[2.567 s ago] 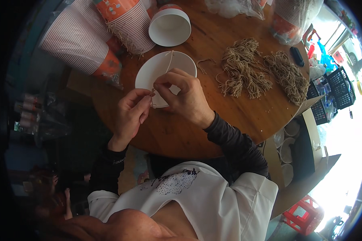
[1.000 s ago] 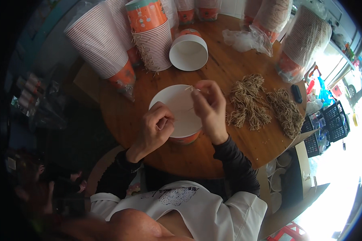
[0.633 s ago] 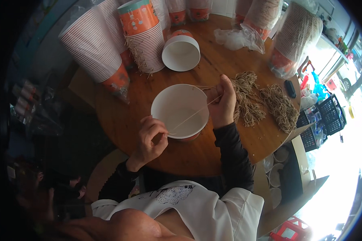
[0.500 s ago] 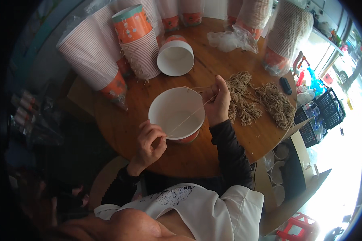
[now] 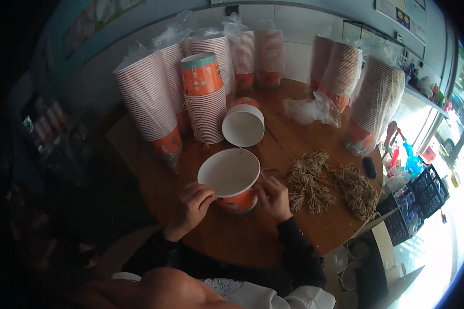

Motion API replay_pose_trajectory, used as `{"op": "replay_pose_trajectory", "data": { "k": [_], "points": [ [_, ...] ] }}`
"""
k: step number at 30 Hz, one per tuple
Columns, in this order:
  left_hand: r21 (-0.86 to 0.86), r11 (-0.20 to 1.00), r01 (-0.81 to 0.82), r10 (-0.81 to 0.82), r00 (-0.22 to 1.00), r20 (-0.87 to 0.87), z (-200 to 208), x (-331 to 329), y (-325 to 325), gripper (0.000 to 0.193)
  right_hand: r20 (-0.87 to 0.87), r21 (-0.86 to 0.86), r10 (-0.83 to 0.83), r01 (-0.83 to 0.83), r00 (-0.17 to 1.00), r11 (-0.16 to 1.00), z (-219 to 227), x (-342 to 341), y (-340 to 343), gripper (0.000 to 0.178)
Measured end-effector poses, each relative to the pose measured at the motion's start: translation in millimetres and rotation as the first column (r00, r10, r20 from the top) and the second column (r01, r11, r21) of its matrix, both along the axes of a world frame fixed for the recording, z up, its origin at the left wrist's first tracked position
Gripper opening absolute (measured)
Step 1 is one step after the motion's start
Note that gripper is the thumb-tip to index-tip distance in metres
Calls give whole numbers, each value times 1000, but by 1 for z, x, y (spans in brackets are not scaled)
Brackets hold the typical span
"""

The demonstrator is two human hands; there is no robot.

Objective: Attaching string handles to decorative paper buckets for packaging.

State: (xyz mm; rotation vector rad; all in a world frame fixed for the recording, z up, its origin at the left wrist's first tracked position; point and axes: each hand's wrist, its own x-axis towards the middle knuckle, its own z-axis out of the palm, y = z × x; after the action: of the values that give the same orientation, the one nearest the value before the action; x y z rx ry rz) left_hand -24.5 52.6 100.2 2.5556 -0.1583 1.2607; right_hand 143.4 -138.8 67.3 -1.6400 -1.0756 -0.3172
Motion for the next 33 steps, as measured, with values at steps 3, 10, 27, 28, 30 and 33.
{"op": "replay_pose_trajectory", "data": {
  "k": [3,10,27,28,30,33],
  "points": [
    [-101,993,63,-61,998,19,1,30,16,17,279,-169,171,-127,945,977,2,-31,11,25],
    [-577,810,102,-43,992,115,48,108,92,11,201,22,17,-22,979,1000,20,-25,-5,45],
    [-809,567,-154,328,943,50,141,248,285,48,133,29,49,-53,990,998,6,-24,4,23],
    [-551,755,-356,505,852,141,147,227,305,55,147,42,101,-108,984,993,8,-31,9,22],
    [-399,867,-298,455,799,392,150,270,245,67,130,-31,45,-41,990,999,2,-16,1,22],
    [-232,922,-309,386,764,516,190,270,246,68,119,-45,72,-67,990,997,1,-18,4,21]
  ]
}}
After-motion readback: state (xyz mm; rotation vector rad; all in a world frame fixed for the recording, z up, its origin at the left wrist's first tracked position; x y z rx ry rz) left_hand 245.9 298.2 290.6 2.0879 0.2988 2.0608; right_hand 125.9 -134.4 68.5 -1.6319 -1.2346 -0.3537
